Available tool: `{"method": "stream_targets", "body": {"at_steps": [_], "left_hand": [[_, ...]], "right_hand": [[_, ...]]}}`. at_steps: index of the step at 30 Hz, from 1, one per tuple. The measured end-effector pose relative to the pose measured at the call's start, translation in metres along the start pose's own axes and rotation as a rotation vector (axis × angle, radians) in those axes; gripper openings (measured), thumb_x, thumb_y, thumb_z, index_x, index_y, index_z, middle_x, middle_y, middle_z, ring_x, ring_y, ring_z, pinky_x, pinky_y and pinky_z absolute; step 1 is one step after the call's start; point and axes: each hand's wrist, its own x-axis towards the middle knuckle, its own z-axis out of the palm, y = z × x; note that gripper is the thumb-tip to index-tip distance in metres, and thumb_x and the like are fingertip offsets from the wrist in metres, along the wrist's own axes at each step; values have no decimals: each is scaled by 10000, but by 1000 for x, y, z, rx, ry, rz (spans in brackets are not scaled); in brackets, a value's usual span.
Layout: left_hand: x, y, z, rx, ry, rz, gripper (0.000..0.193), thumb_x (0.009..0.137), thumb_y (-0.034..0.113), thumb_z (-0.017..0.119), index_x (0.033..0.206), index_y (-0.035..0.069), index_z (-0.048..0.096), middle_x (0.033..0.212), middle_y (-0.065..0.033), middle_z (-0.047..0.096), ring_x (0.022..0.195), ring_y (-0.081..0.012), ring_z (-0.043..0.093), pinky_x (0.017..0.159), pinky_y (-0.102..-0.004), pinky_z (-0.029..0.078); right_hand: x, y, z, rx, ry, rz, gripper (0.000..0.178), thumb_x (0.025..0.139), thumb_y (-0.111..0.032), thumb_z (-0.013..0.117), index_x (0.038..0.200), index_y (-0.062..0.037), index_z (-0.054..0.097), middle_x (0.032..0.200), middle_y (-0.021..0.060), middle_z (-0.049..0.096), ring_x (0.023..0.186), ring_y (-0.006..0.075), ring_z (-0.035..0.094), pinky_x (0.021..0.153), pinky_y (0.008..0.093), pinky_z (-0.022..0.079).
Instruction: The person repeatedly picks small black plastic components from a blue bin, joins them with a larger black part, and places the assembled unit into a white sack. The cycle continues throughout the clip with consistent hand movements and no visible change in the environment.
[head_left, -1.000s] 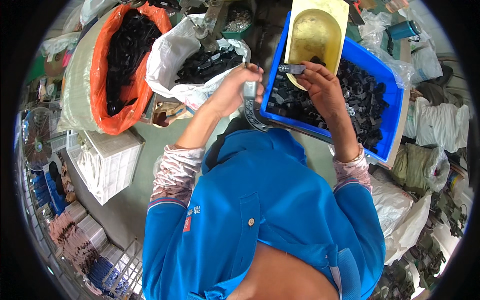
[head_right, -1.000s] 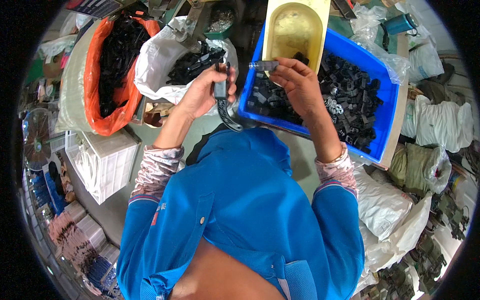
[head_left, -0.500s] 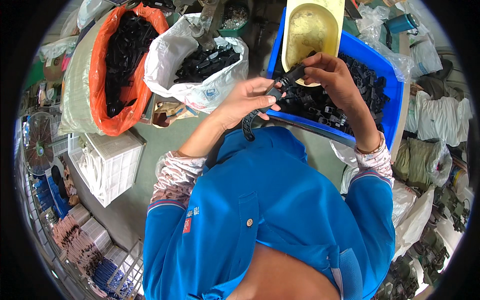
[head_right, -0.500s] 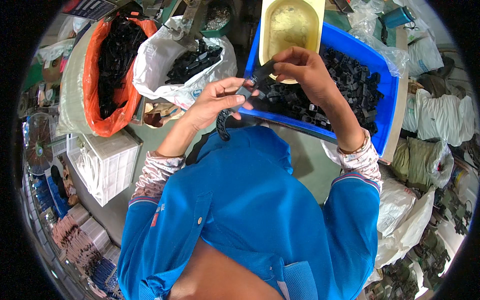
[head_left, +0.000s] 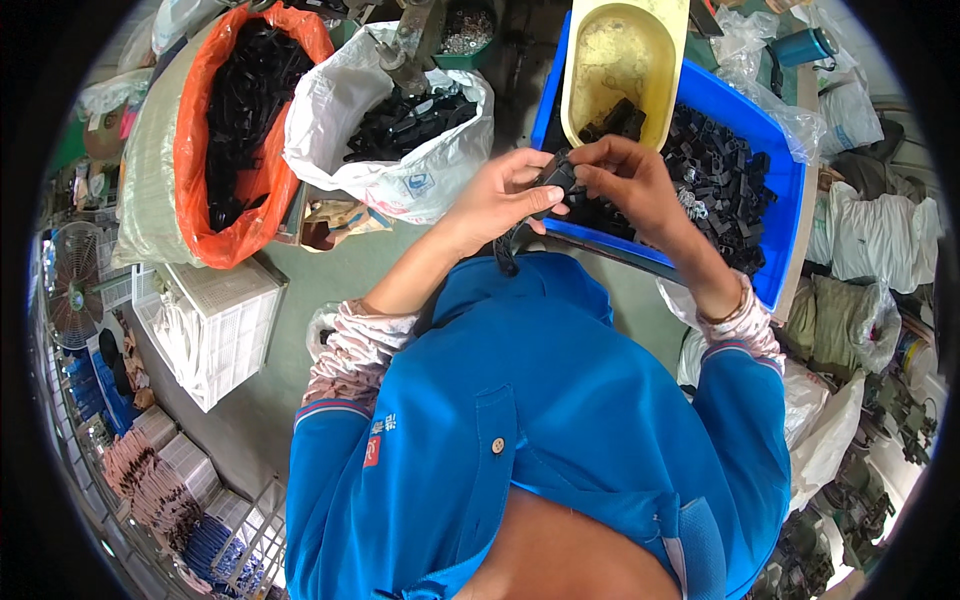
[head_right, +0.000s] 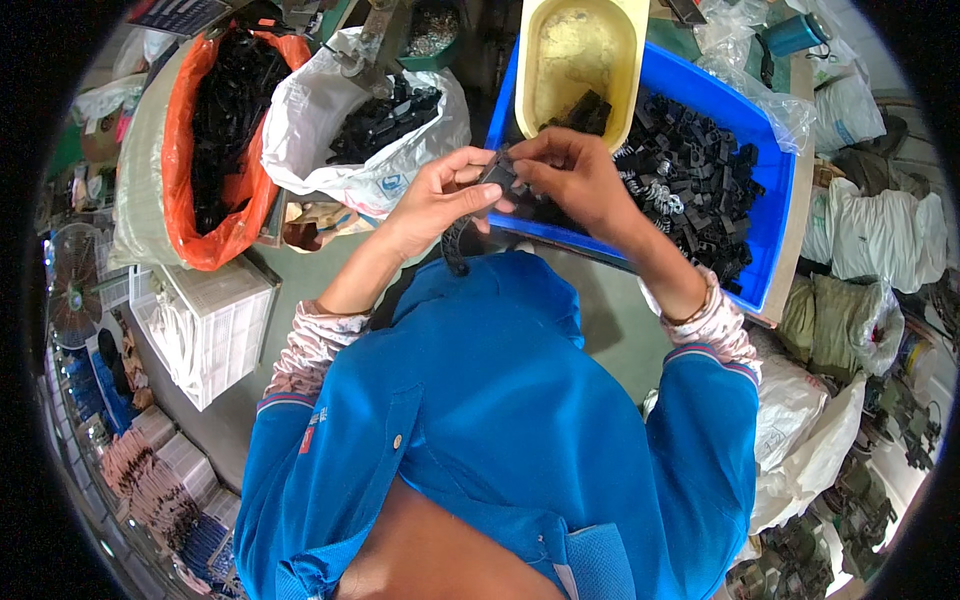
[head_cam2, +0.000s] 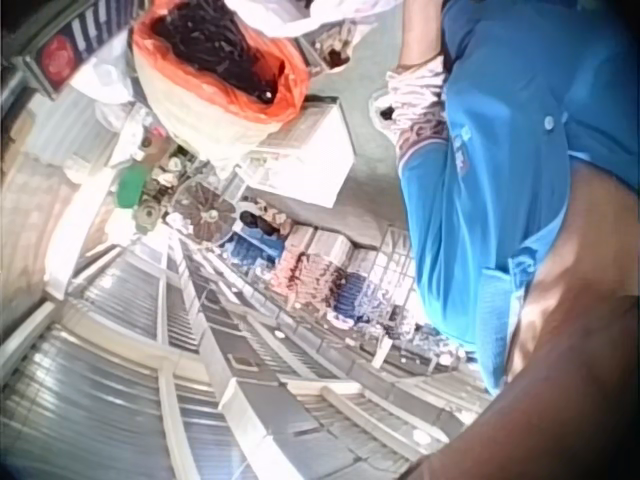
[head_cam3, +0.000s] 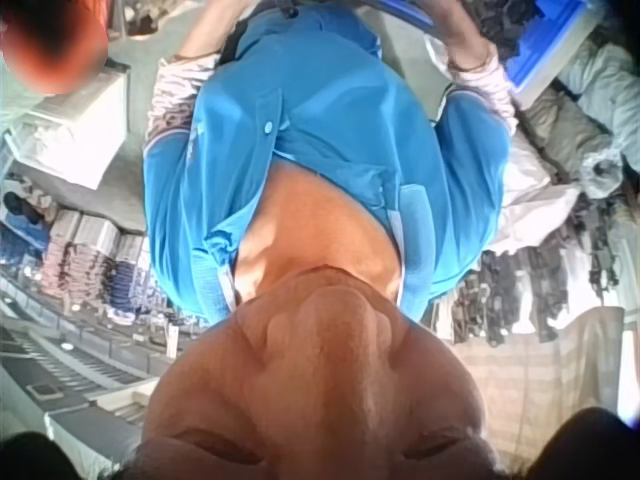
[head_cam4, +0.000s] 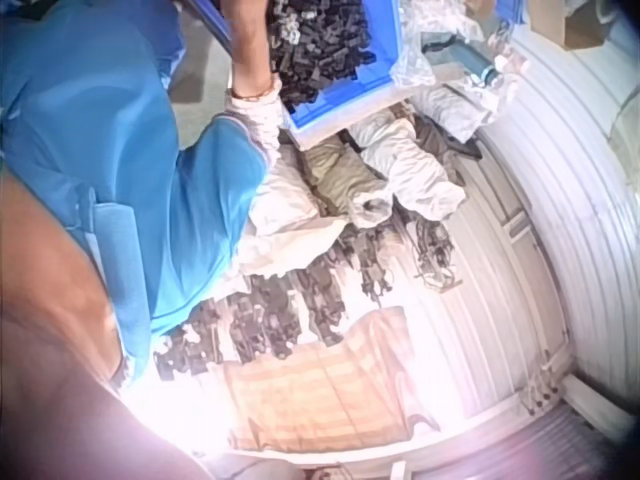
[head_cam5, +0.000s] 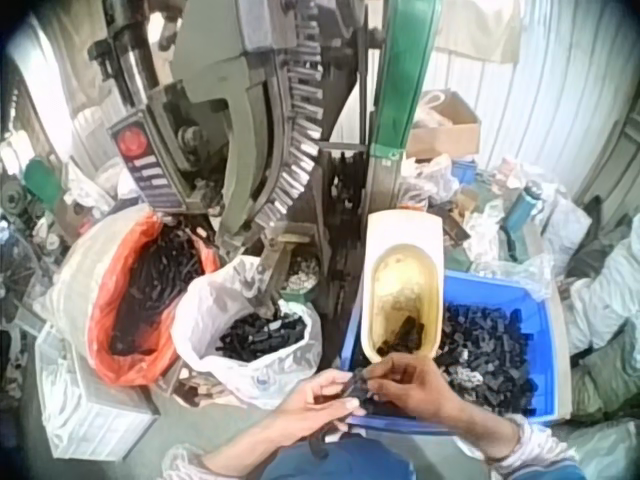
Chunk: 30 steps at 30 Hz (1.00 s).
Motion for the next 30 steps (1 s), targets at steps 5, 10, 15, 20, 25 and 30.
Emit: {"method": "stream_targets", "body": {"at_steps": [5, 10, 15, 20, 25, 30], "left_hand": [[-5, -9, 2, 118, 141, 50, 259, 902, 84, 685, 1057, 14, 489, 944, -88, 652, 800, -149, 677, 560, -250, 569], [-14, -16, -16, 188, 119, 65, 196, 937, 130, 659, 850, 56, 500, 719, -49, 627, 571, -65, 589, 405, -187, 360], [-17, -20, -24, 169, 239, 130, 247, 901, 144, 709, 788, 66, 503, 705, 0, 587, 613, -55, 567, 536, -214, 444], [-16, -13, -32, 261, 261, 211, 244, 912, 107, 688, 786, 68, 483, 735, 4, 562, 634, -54, 555, 611, -228, 457], [-17, -11, -60, 430, 306, 394, 223, 898, 78, 693, 808, 55, 491, 873, -41, 605, 841, -96, 596, 855, -277, 462], [-12, 20, -83, 372, 265, 421, 218, 864, 86, 725, 834, 36, 515, 1124, -116, 656, 1046, -123, 561, 898, -276, 437]], "right_hand": [[-20, 32, 20, 244, 73, -4, 197, 883, -2, 615, 1074, 37, 636, 1086, 90, 638, 864, 134, 631, 802, 267, 504], [-16, 18, 19, 102, -24, 63, 176, 902, -24, 615, 1065, 34, 648, 1002, 96, 667, 870, 131, 643, 764, 279, 534], [44, 3, -70, -1652, 110, -489, 154, 760, -121, 688, 899, -56, 684, 892, 126, 616, 877, 299, 617, 745, 379, 511], [88, 0, -88, -2052, -304, -298, 142, 719, -87, 686, 859, -65, 688, 983, 85, 608, 1021, 272, 546, 851, 354, 465], [73, -59, -66, -1373, -222, -161, 130, 787, -51, 696, 908, -9, 678, 865, 94, 657, 839, 259, 640, 735, 366, 515], [69, -67, 6, -594, -123, -96, 281, 878, -58, 678, 1152, -3, 652, 898, 75, 640, 806, 104, 625, 713, 252, 523]]}}
